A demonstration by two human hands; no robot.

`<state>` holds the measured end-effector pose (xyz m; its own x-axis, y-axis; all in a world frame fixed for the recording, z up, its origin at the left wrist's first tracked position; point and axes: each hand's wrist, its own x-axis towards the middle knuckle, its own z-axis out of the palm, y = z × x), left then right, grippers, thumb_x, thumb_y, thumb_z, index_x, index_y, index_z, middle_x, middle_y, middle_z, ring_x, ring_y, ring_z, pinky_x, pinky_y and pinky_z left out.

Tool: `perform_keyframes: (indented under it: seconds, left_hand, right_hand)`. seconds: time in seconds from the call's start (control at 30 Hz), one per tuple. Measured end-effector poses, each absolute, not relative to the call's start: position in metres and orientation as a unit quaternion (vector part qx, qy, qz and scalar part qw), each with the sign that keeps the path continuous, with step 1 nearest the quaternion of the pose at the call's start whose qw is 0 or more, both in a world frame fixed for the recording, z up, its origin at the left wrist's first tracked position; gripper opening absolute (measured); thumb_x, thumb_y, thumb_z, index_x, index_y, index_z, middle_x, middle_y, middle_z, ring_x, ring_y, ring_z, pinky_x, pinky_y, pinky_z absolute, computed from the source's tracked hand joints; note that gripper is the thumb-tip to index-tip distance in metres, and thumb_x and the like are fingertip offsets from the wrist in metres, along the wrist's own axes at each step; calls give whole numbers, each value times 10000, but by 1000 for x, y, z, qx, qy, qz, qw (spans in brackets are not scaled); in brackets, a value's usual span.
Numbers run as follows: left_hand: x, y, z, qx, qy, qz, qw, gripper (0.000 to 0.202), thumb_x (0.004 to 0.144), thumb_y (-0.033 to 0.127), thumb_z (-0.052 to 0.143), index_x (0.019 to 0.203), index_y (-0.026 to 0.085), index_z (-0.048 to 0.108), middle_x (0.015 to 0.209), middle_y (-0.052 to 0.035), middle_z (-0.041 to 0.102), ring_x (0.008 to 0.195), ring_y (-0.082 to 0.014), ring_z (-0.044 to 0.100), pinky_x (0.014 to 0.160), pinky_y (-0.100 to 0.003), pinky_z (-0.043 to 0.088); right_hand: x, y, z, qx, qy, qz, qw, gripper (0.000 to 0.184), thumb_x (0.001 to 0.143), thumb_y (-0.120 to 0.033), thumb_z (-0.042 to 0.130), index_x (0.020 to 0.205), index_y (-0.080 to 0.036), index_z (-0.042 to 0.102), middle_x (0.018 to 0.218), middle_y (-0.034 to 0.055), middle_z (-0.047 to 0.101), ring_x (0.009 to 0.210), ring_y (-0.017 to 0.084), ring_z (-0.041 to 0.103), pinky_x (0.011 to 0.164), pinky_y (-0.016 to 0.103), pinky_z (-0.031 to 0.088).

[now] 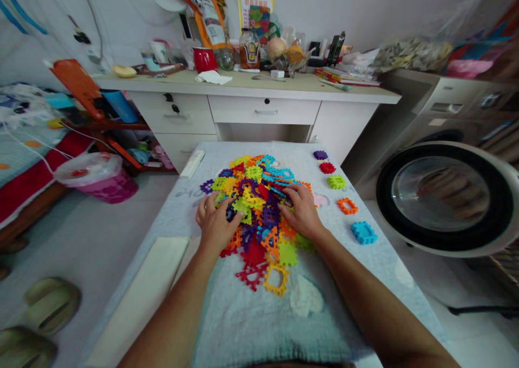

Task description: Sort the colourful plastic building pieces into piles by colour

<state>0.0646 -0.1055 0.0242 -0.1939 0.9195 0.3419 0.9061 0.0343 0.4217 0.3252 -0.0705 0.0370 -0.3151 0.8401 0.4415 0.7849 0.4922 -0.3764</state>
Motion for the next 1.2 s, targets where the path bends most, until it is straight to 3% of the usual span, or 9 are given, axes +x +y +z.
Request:
perform_keyframes:
  seconds: [0.17,0.3,0.4,0.6,0.73,1.0,1.2]
  left_hand:
    - [59,-99,20,678,659,317,75,416,850,421,586,1187,184,649,1224,-146,657,1162,-313,586,1054,-475,444]
    - [60,-99,20,662,656,343,114,378,827,359,598,1177,217,620,1188,-105,692,1107,-280,626,1007,-435,474]
    - [60,-99,21,624,664,373,176,370,826,356,590,1172,225,606,1087,-73,708,977,-238,659,921,-390,505]
    - [56,-93,20,521,642,500,257,373,780,387,620,1106,208,598,837,4,618,737,-156,599,734,-296,501]
    - [58,-92,22,478,612,556,296,376,764,389,643,1087,204,590,810,20,591,697,-132,568,700,-272,482]
    - [66,-91,35,492,615,554,269,391,782,410,629,1109,197,604,838,8,601,733,-139,586,725,-274,490]
    - [74,-84,63,547,601,536,231,400,801,382,633,1159,203,609,881,-8,625,769,-149,605,753,-285,498]
  right_hand:
    - [306,-87,42,-436,-867,113,212,668,870,-571,654,1402,-183,540,1366,167,560,1239,322,525,1053,491,431]
    - [293,-87,44,-475,-852,116,186,801,849,-517,696,1503,-145,421,1478,203,463,1341,339,457,1095,502,405]
    - [289,-80,50,-481,-851,112,178,798,841,-445,714,1511,-140,405,1433,193,499,1309,319,485,1079,470,431]
    - [291,-61,58,-481,-855,80,175,567,849,-431,711,1339,-174,589,1263,149,595,1183,303,549,1019,445,468]
    - [300,-51,56,-494,-840,39,220,466,856,-373,701,1278,-189,628,1247,144,613,1166,319,532,1034,481,435]
    - [330,-43,52,-524,-806,41,273,541,839,-385,691,1327,-174,593,1175,150,628,1054,327,551,972,486,453]
    - [346,-43,37,-532,-780,57,324,560,888,-425,619,1370,-147,546,1226,176,615,1126,338,561,1004,500,458]
